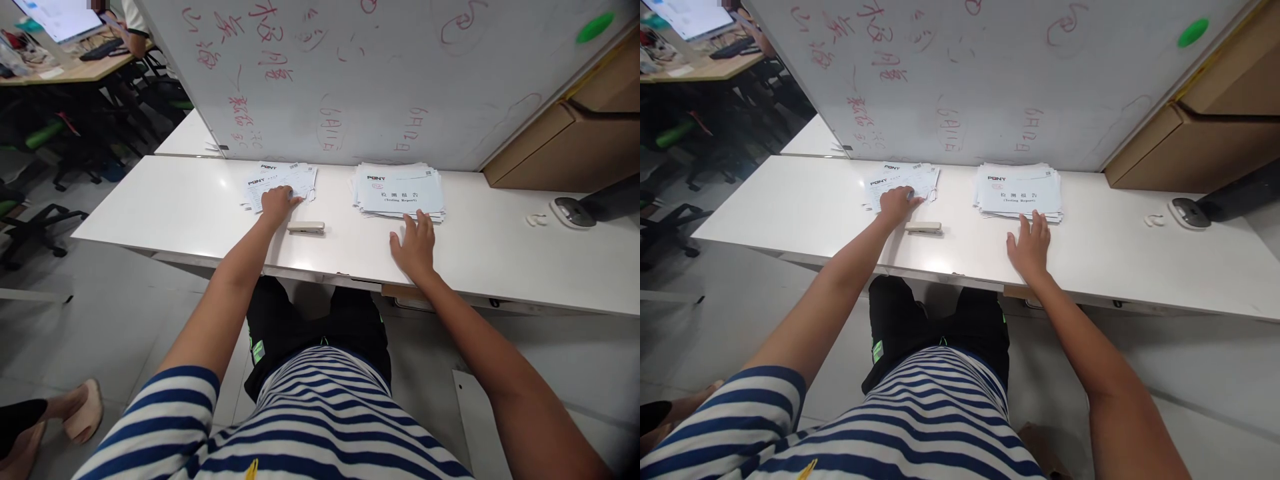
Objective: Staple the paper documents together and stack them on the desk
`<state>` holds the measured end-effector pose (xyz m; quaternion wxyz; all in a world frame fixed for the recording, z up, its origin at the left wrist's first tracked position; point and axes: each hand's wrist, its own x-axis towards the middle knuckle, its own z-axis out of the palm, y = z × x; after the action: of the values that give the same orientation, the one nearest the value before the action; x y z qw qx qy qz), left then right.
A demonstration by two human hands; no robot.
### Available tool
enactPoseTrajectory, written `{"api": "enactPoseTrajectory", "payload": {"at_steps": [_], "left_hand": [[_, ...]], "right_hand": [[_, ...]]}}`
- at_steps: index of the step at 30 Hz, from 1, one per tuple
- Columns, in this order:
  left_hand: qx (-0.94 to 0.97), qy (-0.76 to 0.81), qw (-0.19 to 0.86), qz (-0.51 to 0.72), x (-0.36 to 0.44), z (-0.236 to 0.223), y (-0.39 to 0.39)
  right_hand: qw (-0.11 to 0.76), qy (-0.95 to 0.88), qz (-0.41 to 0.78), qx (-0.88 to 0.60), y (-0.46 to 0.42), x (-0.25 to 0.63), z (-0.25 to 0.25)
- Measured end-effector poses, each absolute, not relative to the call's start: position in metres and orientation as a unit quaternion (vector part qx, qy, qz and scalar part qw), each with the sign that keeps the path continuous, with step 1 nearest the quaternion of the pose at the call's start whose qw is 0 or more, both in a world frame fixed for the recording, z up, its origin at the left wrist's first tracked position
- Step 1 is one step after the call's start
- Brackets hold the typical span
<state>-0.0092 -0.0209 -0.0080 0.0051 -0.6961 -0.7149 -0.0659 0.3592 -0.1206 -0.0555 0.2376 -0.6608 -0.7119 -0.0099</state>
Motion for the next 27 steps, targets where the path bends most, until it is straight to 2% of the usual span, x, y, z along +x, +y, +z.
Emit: {"api": "enactPoseTrajectory", "payload": {"at_steps": [14, 19, 23, 25, 27], "left_hand": [[-0.735, -0.676, 0.034, 0.031, 0.008, -0.002, -0.018], [-0.68, -0.731, 0.044, -0.036, 0.01, 0.012, -0.023], [-0.659, -0.739, 0.067, -0.123, 0.012, 0.036, -0.059], [-0.677, -0.715, 0.063, -0.16, 0.022, 0.047, -0.096], [-0.708, -0.683, 0.034, -0.174, 0.037, 0.052, -0.142]], "right_hand": [[0.23, -0.704, -0.02, -0.672, -0.12, 0.358, -0.055], [0.236, -0.7, -0.017, -0.674, -0.12, 0.358, -0.054], [0.262, -0.705, -0.014, -0.659, -0.118, 0.361, -0.052], [0.305, -0.708, 0.011, -0.637, -0.125, 0.357, -0.045], [0.379, -0.688, 0.105, -0.61, -0.144, 0.349, -0.035]]}}
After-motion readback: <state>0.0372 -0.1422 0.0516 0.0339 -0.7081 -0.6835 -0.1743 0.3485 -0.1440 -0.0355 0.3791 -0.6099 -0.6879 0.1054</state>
